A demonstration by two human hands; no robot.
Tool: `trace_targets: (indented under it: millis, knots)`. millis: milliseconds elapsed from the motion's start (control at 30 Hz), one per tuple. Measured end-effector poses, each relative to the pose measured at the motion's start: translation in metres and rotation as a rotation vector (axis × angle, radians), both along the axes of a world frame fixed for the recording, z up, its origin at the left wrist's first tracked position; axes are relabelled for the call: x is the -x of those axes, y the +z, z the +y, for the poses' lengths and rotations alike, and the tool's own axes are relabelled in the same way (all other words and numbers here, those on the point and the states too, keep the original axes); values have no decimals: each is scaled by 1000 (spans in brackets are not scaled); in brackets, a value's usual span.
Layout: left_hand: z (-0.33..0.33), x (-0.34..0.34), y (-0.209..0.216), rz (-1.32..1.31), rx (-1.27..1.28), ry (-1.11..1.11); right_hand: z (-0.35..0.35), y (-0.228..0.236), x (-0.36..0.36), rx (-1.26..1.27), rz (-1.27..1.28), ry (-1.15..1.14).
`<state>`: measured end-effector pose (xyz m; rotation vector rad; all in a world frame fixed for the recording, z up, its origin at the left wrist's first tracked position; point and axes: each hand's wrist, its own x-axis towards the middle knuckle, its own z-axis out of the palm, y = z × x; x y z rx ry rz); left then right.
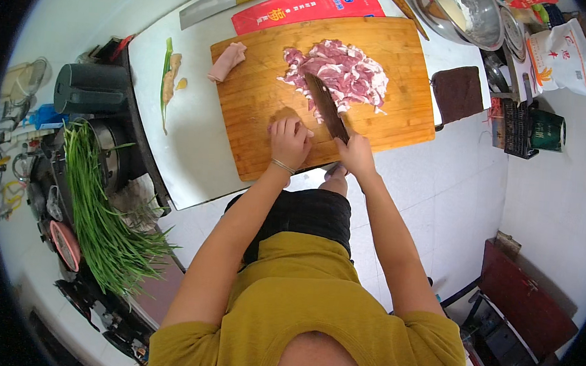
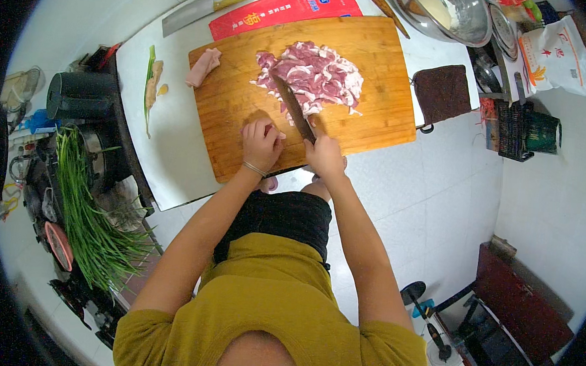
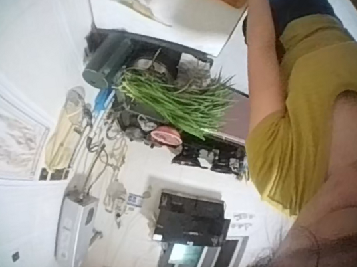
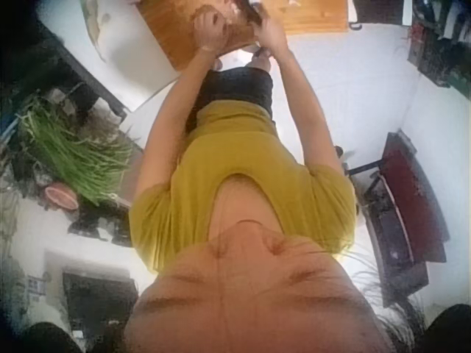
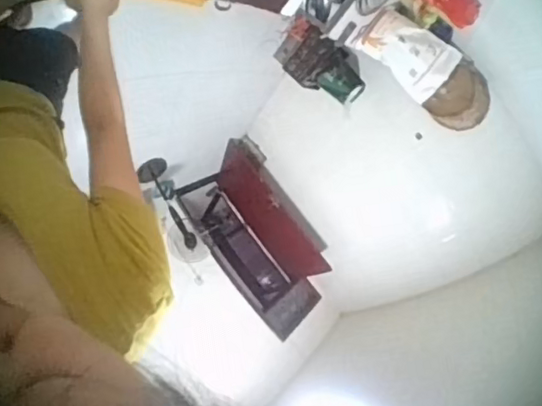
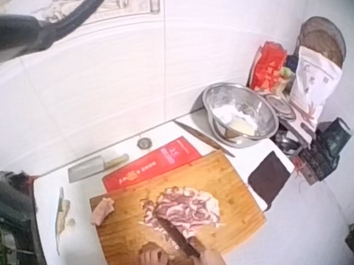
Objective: The person slices raw meat into thin strips on a wooden cutting board using a large knife. They repeatedly cut the meat, occasionally adjusting the pile with their left hand to maintain a steady workflow.
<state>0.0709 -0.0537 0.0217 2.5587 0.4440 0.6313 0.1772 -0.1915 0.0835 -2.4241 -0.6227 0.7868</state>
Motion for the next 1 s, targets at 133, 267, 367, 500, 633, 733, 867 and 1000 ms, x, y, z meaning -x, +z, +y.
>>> trace_targets:
  millis: [133,267,367,500,633,733,867,1000]
  knots:
    - [8,10,3,-8,75,-30,0,-12,25,13,-63,7]
    - [13,12,0,4,71,-74,3,-8,43,141,-66,32]
    - [15,10,12,-21,-2,-149,1,-9,53,183,-85,-1]
    - [7,3,-3,39,-40,-46,4,2,50,185,-18,-81]
    - [4,-2,-10,70,-13,-9,7,1,47,221,-6,-84]
    - [8,2,-1,46,4,-64,9,1,47,219,-48,-9]
    - [17,10,-10,15,-48,-232,11,-6,46,294,-25,39]
    - [17,6,-26,-41,-43,-229,22,-18,35,323,-16,129]
